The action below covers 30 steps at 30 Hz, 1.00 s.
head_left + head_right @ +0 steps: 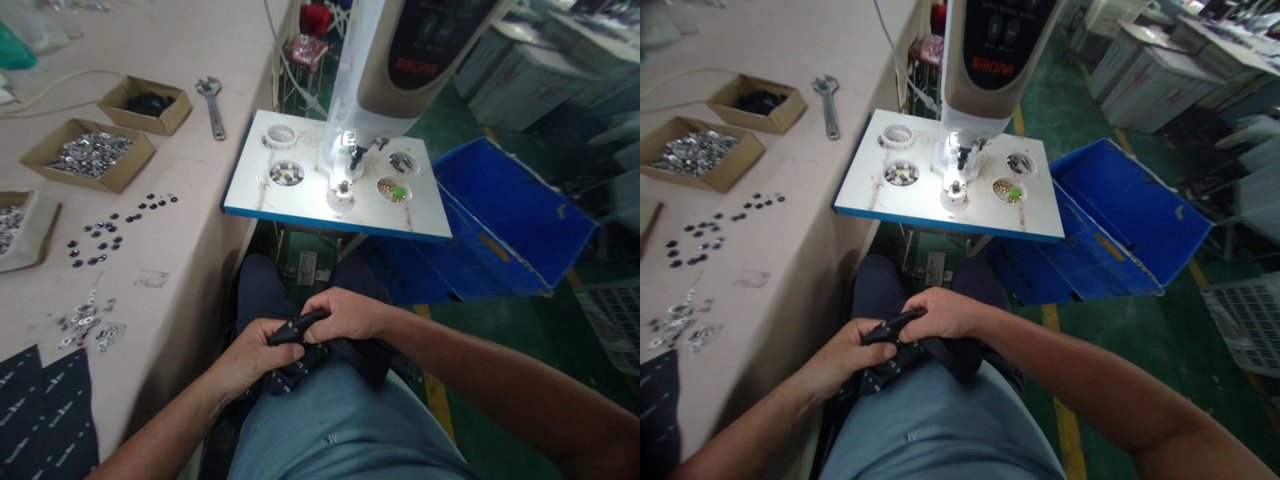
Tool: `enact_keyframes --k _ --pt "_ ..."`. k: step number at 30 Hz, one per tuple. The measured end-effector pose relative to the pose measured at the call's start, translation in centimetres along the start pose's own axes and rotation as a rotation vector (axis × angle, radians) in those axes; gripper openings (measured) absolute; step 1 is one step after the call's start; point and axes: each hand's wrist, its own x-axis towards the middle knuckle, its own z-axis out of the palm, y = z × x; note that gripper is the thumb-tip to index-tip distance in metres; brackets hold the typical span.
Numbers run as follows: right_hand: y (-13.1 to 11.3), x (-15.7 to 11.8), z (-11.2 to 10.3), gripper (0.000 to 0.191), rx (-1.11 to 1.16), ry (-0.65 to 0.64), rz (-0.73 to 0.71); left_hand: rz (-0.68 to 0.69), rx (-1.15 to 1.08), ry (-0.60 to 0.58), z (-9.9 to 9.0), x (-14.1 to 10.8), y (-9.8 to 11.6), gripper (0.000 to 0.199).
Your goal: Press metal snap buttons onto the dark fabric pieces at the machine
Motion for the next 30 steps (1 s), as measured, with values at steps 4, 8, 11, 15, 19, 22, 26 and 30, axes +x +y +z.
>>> enact_keyframes --k 4,8,11,15,19,22,26,30 --pt "0.3 0.5 0.1 0.030 0.163 0.003 0.023 0.011 -0.049 0.071 0.2 0.3 -0.4 0.047" --pt "1.5 1.6 -0.9 0.039 0.236 -0.036 0.053 0.038 -0.070 0.087 0.2 0.8 -0.7 0.048" --pt "2.0 2.7 -2.8 0.043 0.070 -0.026 0.051 0.055 -0.101 0.066 0.4 1.0 -0.8 0.049" --pt "-0.5 5.2 -4.7 0.031 -0.408 0.306 -0.077 0.011 -0.118 0.024 0.8 1.2 -1.1 0.046" --pt "-6.9 8.5 -1.4 0.020 -0.634 0.369 -0.360 0.033 -0.149 0.024 0.8 2.1 -2.1 0.043" --pt "-11.4 12.1 3.6 0.013 -0.751 0.202 -0.571 0.135 -0.073 0.023 0.7 2.4 -2.7 0.040" --pt "-14.0 18.5 8.9 0.018 -0.902 0.151 -0.679 0.247 -0.053 -0.031 0.4 1.9 -2.3 0.036" --pt "-14.1 22.6 10.9 0.022 -1.082 0.133 -0.703 0.489 -0.075 -0.137 0.2 1.2 -1.0 0.050"
